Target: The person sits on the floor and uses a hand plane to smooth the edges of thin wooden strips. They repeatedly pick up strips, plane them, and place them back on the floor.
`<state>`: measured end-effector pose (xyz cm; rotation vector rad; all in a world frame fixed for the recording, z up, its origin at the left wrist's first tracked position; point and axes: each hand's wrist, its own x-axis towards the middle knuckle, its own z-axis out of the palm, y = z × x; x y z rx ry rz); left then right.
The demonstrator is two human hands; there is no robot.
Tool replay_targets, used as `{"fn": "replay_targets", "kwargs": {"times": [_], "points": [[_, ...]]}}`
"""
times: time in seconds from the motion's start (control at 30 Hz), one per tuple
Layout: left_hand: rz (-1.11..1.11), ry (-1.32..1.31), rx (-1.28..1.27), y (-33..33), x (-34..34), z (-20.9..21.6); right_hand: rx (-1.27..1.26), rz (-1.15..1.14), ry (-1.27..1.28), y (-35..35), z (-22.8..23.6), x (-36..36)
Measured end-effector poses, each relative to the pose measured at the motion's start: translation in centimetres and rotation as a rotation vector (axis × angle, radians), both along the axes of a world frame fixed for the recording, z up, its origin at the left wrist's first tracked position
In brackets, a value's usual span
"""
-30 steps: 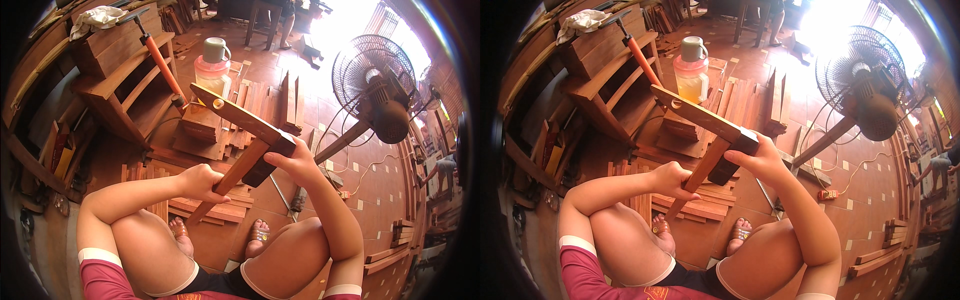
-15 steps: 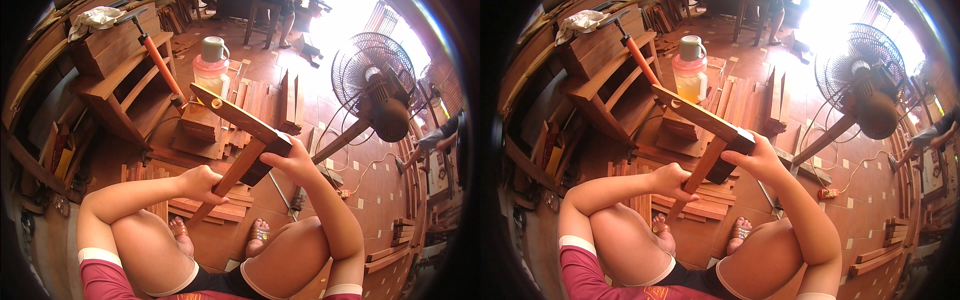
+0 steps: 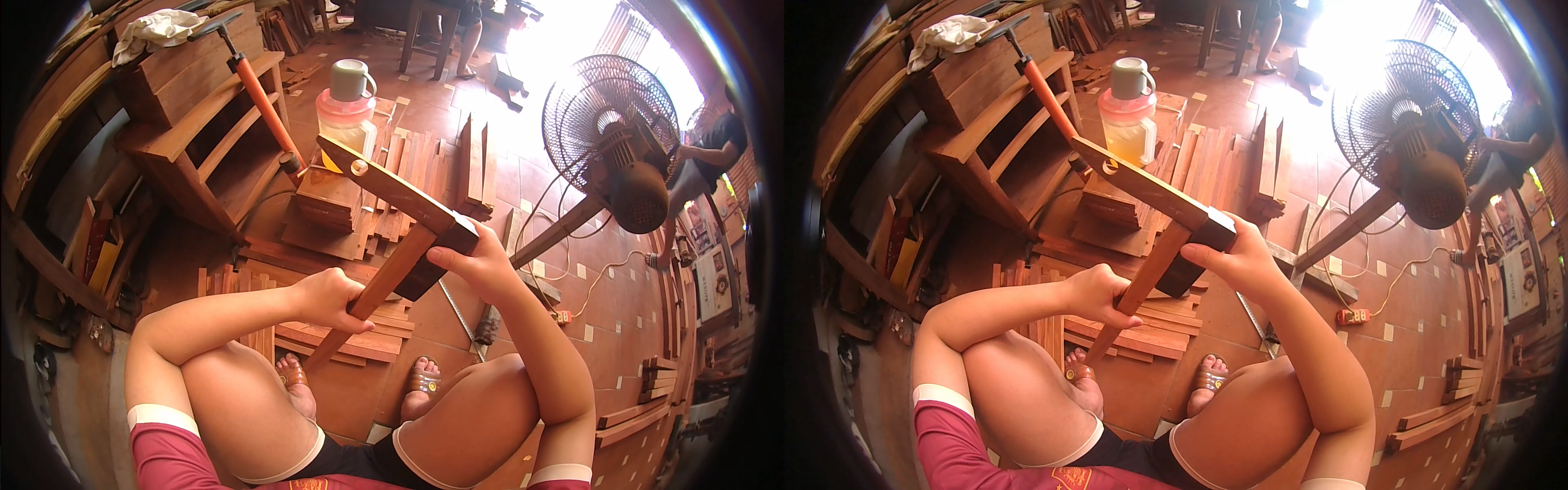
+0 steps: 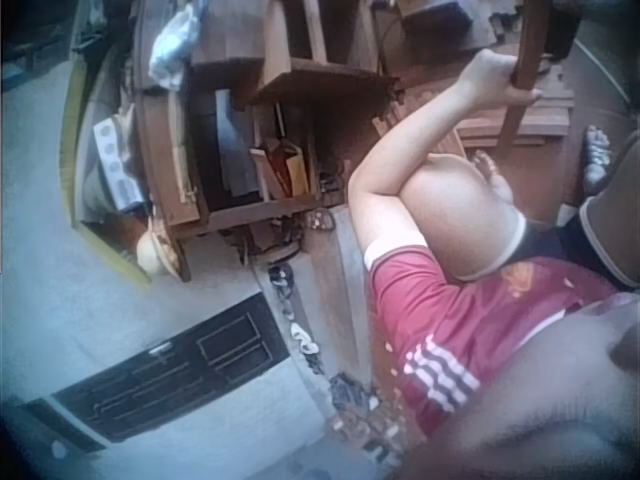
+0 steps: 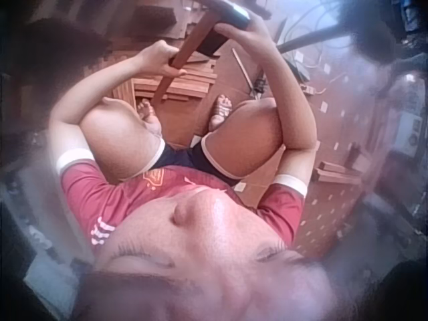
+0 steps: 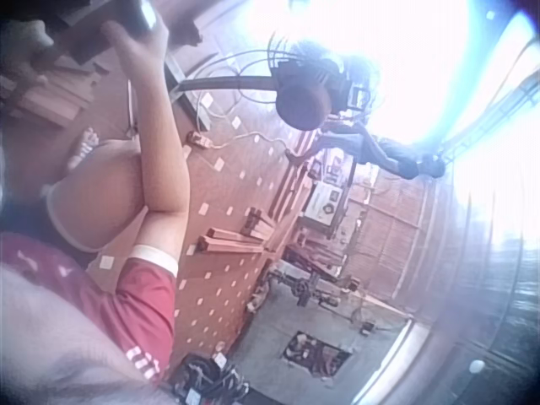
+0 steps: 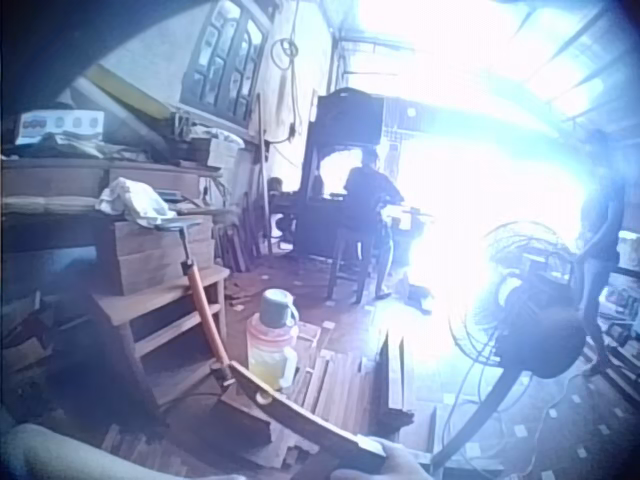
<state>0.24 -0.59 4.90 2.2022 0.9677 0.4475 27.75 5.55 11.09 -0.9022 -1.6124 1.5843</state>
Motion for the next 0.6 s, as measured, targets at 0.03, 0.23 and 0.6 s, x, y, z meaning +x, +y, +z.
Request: {"fn": "replay_targets", "kwargs": {"times": [0.03, 0.23, 0.6], "points": [[0.003, -0.017, 0.013, 0.0, -0.1, -0.3, -0.005, -0.006, 0.005, -0.1, 0.1, -0.1], [0.044, -0.09, -0.023, 0.0, -0.2, -0.4, 0.018, -0.066, -0.01, 0.2, 0.5, 0.7], [0.157, -0.286, -0.132, 0.6, -0.7, -0.5, -0.041, -0.153, 0.126, 0.8, 1.2, 3.0]]}}
